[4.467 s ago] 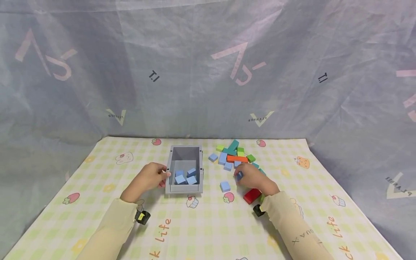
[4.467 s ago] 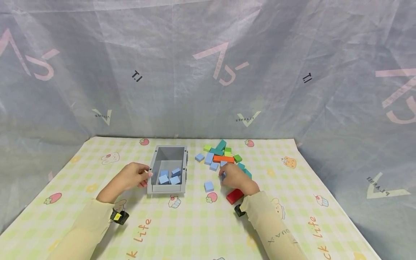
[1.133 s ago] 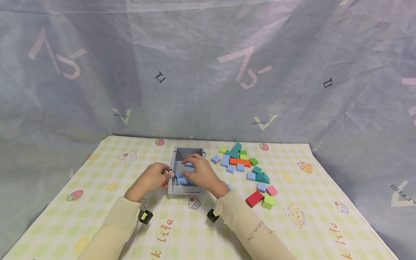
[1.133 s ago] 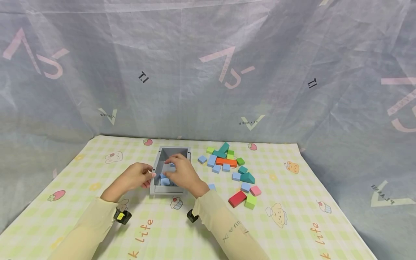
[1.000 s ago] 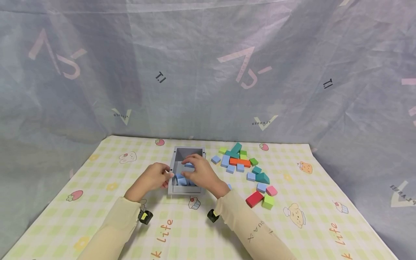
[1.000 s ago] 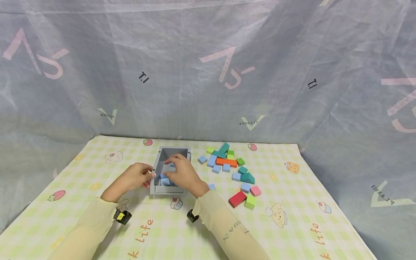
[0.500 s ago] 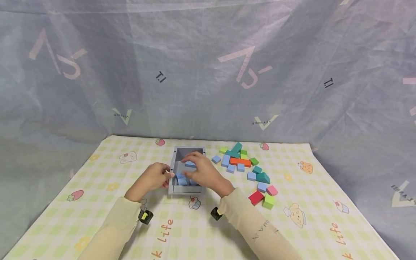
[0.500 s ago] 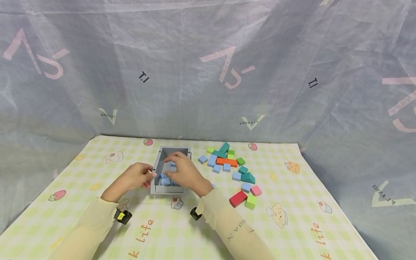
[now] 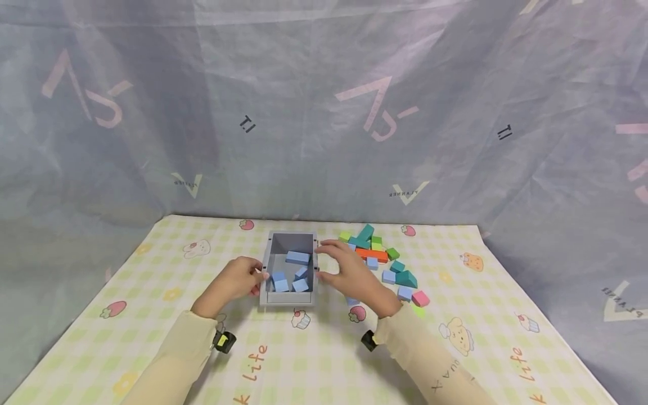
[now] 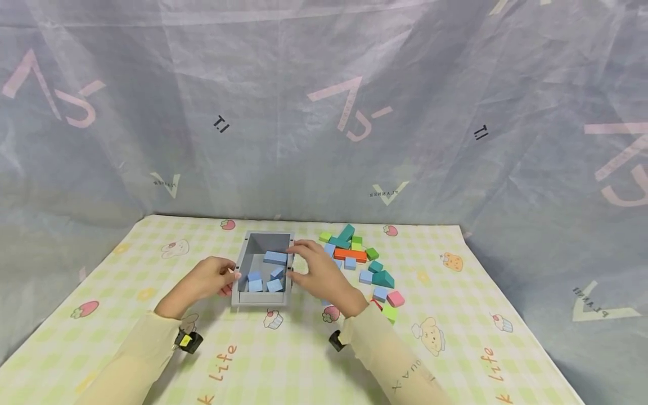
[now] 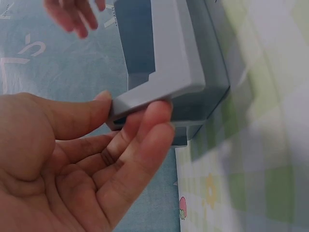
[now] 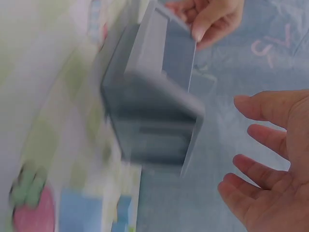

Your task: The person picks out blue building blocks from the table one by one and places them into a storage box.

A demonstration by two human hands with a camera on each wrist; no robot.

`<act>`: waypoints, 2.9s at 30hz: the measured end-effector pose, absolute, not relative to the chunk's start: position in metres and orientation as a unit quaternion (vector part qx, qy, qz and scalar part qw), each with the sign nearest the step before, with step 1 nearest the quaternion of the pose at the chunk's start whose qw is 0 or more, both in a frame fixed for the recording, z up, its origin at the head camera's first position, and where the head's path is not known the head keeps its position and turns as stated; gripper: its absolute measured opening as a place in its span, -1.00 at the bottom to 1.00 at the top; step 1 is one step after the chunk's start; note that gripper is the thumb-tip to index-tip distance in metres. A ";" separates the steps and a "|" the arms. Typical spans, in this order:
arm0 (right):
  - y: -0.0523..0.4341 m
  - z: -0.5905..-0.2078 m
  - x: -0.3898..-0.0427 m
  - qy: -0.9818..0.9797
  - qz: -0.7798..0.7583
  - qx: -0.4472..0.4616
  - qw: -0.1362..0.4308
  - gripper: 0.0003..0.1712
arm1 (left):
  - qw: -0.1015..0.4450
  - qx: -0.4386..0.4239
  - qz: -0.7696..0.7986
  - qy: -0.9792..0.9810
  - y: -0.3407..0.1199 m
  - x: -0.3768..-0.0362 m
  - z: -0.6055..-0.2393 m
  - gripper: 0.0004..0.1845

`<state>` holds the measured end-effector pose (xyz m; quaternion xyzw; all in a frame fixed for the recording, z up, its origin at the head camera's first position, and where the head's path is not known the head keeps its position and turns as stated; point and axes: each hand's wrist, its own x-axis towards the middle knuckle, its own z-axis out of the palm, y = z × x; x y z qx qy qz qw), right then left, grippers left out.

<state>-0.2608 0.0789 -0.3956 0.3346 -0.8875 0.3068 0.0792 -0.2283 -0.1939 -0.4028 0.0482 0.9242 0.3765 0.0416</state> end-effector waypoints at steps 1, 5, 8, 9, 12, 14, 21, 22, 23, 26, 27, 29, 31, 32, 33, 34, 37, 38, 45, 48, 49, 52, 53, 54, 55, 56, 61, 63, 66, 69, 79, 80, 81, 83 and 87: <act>0.085 -0.396 -0.261 -0.891 0.306 0.325 0.082 -0.44 | 0.040 0.050 0.375 0.925 -0.194 -0.228 -0.402 -0.60; 0.111 -0.399 -0.266 -0.900 0.313 0.291 0.090 -0.43 | 0.033 0.053 0.375 0.925 -0.194 -0.227 -0.403 -0.60; 0.131 -0.402 -0.271 -0.904 0.308 0.279 0.100 -0.43 | 0.034 0.052 0.378 0.924 -0.194 -0.227 -0.404 -0.60; 0.138 -0.404 -0.272 -0.906 0.303 0.278 0.104 -0.44 | 0.034 0.051 0.379 0.924 -0.194 -0.227 -0.406 -0.60; 0.155 -0.407 -0.277 -0.912 0.286 0.273 0.107 -0.41 | 0.032 0.047 0.382 0.923 -0.194 -0.227 -0.407 -0.59; 0.165 -0.411 -0.279 -0.918 0.280 0.263 0.102 -0.40 | 0.030 0.046 0.380 0.923 -0.194 -0.227 -0.409 -0.59; 0.188 -0.425 -0.288 -0.931 0.281 0.219 0.079 -0.47 | 0.030 0.046 0.379 0.924 -0.193 -0.225 -0.407 -0.60; 0.190 -0.426 -0.289 -0.932 0.278 0.218 0.078 -0.49 | 0.030 0.046 0.378 0.924 -0.193 -0.225 -0.407 -0.60; 0.192 -0.428 -0.290 -0.933 0.276 0.217 0.076 -0.50 | 0.031 0.045 0.379 0.924 -0.192 -0.225 -0.407 -0.60; 0.196 -0.432 -0.291 -0.935 0.270 0.215 0.077 -0.57 | 0.031 0.046 0.382 0.923 -0.192 -0.224 -0.407 -0.60; 0.197 -0.434 -0.291 -0.936 0.270 0.213 0.077 -0.58 | 0.031 0.046 0.383 0.922 -0.192 -0.224 -0.407 -0.60; 0.198 -0.437 -0.292 -0.938 0.270 0.204 0.074 -0.61 | 0.031 0.049 0.385 0.921 -0.193 -0.224 -0.408 -0.59; 0.200 -0.440 -0.292 -0.940 0.267 0.201 0.070 -0.62 | 0.031 0.048 0.388 0.920 -0.193 -0.225 -0.408 -0.59; 0.201 -0.441 -0.292 -0.940 0.266 0.201 0.067 -0.62 | 0.031 0.048 0.389 0.920 -0.193 -0.225 -0.409 -0.59; 0.201 -0.442 -0.293 -0.941 0.266 0.199 0.064 -0.61 | 0.032 0.048 0.389 0.919 -0.193 -0.225 -0.409 -0.59; 0.202 -0.444 -0.293 -0.941 0.266 0.199 0.061 -0.61 | 0.033 0.048 0.390 0.919 -0.193 -0.225 -0.410 -0.59; 0.204 -0.446 -0.293 -0.942 0.263 0.203 0.053 -0.59 | 0.034 0.047 0.391 0.918 -0.193 -0.225 -0.409 -0.58; 0.204 -0.447 -0.293 -0.942 0.261 0.205 0.051 -0.59 | 0.034 0.047 0.391 0.918 -0.193 -0.225 -0.409 -0.58; 0.205 -0.449 -0.294 -0.947 0.255 0.192 0.025 -0.56 | 0.031 0.051 0.390 0.919 -0.192 -0.225 -0.406 -0.58; 0.205 -0.450 -0.295 -0.949 0.251 0.188 0.020 -0.56 | 0.033 0.048 0.389 0.919 -0.192 -0.225 -0.406 -0.58; 0.205 -0.450 -0.295 -0.950 0.250 0.188 0.019 -0.56 | 0.033 0.048 0.388 0.920 -0.192 -0.225 -0.406 -0.58; 0.206 -0.452 -0.296 -0.951 0.244 0.190 0.019 -0.58 | 0.036 0.045 0.390 0.919 -0.193 -0.225 -0.406 -0.58; 0.206 -0.452 -0.296 -0.951 0.243 0.190 0.020 -0.59 | 0.036 0.045 0.390 0.919 -0.193 -0.225 -0.406 -0.58; 0.207 -0.453 -0.296 -0.951 0.243 0.190 0.020 -0.61 | 0.036 0.046 0.392 0.918 -0.193 -0.225 -0.407 -0.58; 0.207 -0.453 -0.296 -0.951 0.243 0.189 0.020 -0.63 | 0.037 0.047 0.392 0.918 -0.193 -0.225 -0.407 -0.57; 0.207 -0.453 -0.297 -0.951 0.242 0.193 0.021 -0.64 | 0.038 0.048 0.392 0.918 -0.193 -0.224 -0.406 -0.57; 0.207 -0.451 -0.296 -0.948 0.242 0.203 0.026 -0.70 | 0.038 0.053 0.389 0.919 -0.193 -0.225 -0.404 -0.57; 0.206 -0.450 -0.296 -0.950 0.238 0.202 0.022 -0.71 | 0.037 0.057 0.383 0.921 -0.193 -0.225 -0.404 -0.57; 0.205 -0.451 -0.295 -0.953 0.234 0.194 0.008 -0.72 | 0.036 0.061 0.378 0.923 -0.193 -0.225 -0.405 -0.57; 0.204 -0.449 -0.295 -0.954 0.234 0.187 -0.004 -0.72 | 0.036 0.060 0.380 0.922 -0.194 -0.226 -0.406 -0.57; 0.204 -0.448 -0.293 -0.956 0.237 0.174 -0.007 -0.75 | 0.036 0.051 0.383 0.921 -0.193 -0.227 -0.407 -0.57; 0.204 -0.448 -0.294 -0.956 0.238 0.174 -0.007 -0.75 | 0.036 0.051 0.383 0.922 -0.193 -0.227 -0.407 -0.57; 0.204 -0.448 -0.294 -0.955 0.238 0.175 -0.007 -0.75 | 0.036 0.050 0.383 0.922 -0.193 -0.227 -0.407 -0.57; 0.204 -0.449 -0.294 -0.955 0.239 0.175 -0.006 -0.75 | 0.036 0.051 0.380 0.923 -0.194 -0.227 -0.407 -0.57; 0.205 -0.450 -0.295 -0.955 0.241 0.176 -0.007 -0.76 | 0.036 0.054 0.375 0.925 -0.194 -0.227 -0.407 -0.56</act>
